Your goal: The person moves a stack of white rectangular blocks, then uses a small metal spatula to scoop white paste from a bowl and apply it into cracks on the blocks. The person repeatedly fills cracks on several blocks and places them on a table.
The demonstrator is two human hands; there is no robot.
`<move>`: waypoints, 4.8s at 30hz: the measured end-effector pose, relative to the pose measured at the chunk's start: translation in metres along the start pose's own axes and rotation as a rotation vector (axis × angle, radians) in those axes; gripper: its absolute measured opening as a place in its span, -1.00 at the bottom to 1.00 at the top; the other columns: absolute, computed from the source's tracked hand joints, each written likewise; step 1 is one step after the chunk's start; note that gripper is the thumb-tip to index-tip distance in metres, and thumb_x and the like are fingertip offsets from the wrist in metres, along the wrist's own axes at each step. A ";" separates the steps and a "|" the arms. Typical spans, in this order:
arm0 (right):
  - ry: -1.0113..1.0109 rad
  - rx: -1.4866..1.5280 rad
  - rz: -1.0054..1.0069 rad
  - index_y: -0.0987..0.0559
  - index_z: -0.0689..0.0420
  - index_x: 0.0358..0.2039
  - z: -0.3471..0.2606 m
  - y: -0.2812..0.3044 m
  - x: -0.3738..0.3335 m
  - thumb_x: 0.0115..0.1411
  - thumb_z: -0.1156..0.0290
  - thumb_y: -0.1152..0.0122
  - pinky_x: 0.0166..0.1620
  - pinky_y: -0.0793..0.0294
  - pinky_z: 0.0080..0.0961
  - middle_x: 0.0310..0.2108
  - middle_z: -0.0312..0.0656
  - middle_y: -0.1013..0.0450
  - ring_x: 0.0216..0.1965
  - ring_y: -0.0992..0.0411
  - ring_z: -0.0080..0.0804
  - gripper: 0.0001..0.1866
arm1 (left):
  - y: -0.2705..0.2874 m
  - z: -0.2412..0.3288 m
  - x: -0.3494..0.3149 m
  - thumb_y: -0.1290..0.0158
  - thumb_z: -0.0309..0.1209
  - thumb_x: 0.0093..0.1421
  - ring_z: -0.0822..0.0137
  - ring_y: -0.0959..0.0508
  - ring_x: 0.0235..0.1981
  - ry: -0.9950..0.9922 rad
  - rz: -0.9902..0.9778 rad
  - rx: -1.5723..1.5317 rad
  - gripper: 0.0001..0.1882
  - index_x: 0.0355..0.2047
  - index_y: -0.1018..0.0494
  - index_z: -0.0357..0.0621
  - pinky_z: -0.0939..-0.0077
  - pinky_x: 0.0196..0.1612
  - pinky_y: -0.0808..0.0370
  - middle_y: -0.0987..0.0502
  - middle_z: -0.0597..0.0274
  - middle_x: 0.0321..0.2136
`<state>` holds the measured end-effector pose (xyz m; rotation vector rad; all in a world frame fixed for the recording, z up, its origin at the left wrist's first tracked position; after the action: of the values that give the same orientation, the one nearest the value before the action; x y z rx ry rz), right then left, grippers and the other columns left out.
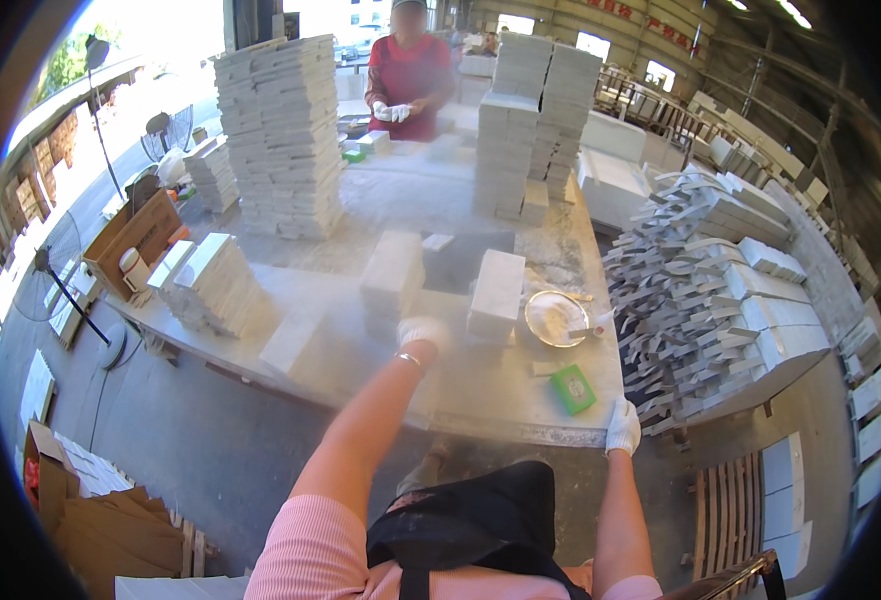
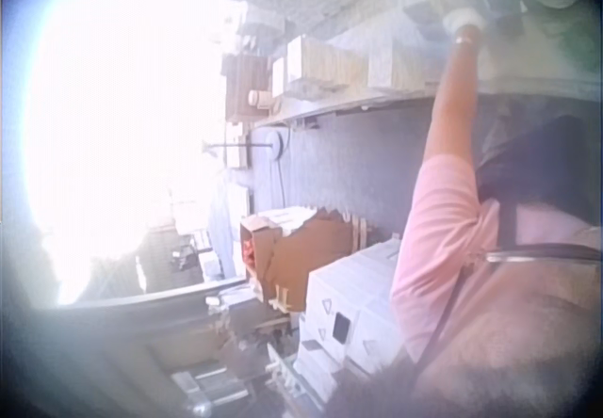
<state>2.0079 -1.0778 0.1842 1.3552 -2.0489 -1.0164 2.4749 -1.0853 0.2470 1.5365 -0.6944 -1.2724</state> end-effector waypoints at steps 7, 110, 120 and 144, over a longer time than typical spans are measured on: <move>-0.008 -0.003 0.006 -0.54 0.03 0.09 -0.004 0.002 0.000 0.31 -0.20 0.20 0.11 -0.39 -0.12 0.00 0.09 -0.53 0.07 -0.47 0.09 -0.35 | -0.002 0.004 0.012 -0.05 -0.18 0.19 0.15 -0.66 -0.05 -0.032 0.010 0.092 -0.67 -0.10 -0.66 0.11 0.18 -0.15 -0.59 -0.67 0.24 -0.10; -0.034 0.000 -0.037 -0.52 -0.07 0.09 -0.008 0.001 -0.007 0.33 -0.23 0.22 0.05 -0.44 -0.07 -0.04 0.05 -0.54 0.01 -0.49 0.09 -0.39 | 0.004 -0.013 -0.088 0.09 0.04 0.30 -0.10 -0.28 0.28 -0.278 0.504 -0.099 -0.39 0.21 -0.36 -0.08 -0.08 0.22 -0.26 -0.34 -0.10 0.23; -0.072 0.012 -0.075 -0.52 -0.06 0.07 -0.017 0.002 -0.013 0.34 -0.22 0.25 -0.02 -0.49 -0.01 -0.13 0.03 -0.58 -0.07 -0.54 0.08 -0.40 | -0.016 -0.008 -0.167 0.12 0.05 0.33 -0.24 0.01 0.42 -0.442 0.387 0.019 -0.31 0.35 -0.22 -0.06 -0.14 0.40 0.07 -0.06 -0.16 0.40; 0.083 0.004 0.032 -0.52 0.05 0.09 0.001 -0.005 0.000 0.37 -0.15 0.22 0.04 -0.43 -0.09 -0.04 0.08 -0.55 0.00 -0.49 0.13 -0.40 | 0.098 0.088 -0.030 0.05 0.17 0.23 -0.26 -0.17 0.27 -0.380 0.527 -0.262 -0.30 0.31 -0.21 0.21 -0.26 0.18 -0.22 -0.19 -0.11 0.29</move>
<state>2.0102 -1.0789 0.1796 1.3396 -2.0059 -0.9279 2.3979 -1.1218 0.3515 0.8264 -1.0477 -1.1929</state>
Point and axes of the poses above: each hand's wrist, its own x-axis towards the middle knuckle, its own y-axis out of the back of the hand, z = x × y, the point moved 5 cm from there along x, towards the middle knuckle
